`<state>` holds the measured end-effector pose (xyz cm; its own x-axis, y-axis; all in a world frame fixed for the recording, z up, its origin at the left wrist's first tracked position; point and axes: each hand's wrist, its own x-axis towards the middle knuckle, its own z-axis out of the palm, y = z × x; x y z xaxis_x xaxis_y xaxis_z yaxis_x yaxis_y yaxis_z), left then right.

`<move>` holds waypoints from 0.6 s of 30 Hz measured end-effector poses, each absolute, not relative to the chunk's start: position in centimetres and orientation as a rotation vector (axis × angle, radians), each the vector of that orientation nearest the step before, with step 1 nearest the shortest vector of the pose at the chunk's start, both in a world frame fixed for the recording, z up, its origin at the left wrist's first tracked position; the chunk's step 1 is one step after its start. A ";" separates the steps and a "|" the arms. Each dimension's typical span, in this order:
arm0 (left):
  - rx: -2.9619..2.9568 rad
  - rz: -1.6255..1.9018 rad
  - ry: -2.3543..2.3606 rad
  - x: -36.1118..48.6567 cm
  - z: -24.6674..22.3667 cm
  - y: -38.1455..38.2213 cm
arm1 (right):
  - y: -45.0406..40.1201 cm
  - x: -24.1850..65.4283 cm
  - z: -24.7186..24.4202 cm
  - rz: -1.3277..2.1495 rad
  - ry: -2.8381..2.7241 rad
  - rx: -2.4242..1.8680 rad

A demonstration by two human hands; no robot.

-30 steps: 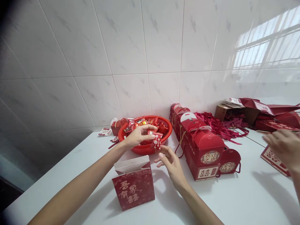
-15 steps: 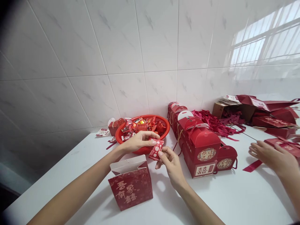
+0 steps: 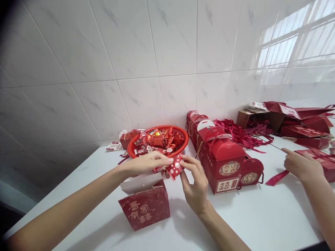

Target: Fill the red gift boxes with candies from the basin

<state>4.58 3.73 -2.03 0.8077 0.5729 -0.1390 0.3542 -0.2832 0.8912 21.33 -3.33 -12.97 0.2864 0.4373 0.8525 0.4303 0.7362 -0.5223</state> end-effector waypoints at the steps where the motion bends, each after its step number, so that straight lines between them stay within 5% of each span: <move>1: 1.917 0.204 0.673 4.5 -1.9 3.2 | -3.4 21.3 -13.0 -0.016 -1.329 -0.789; 18: 1.897 0.324 0.598 3.8 -1.3 2.5 | -3.7 19.8 -10.4 0.984 -0.994 -0.685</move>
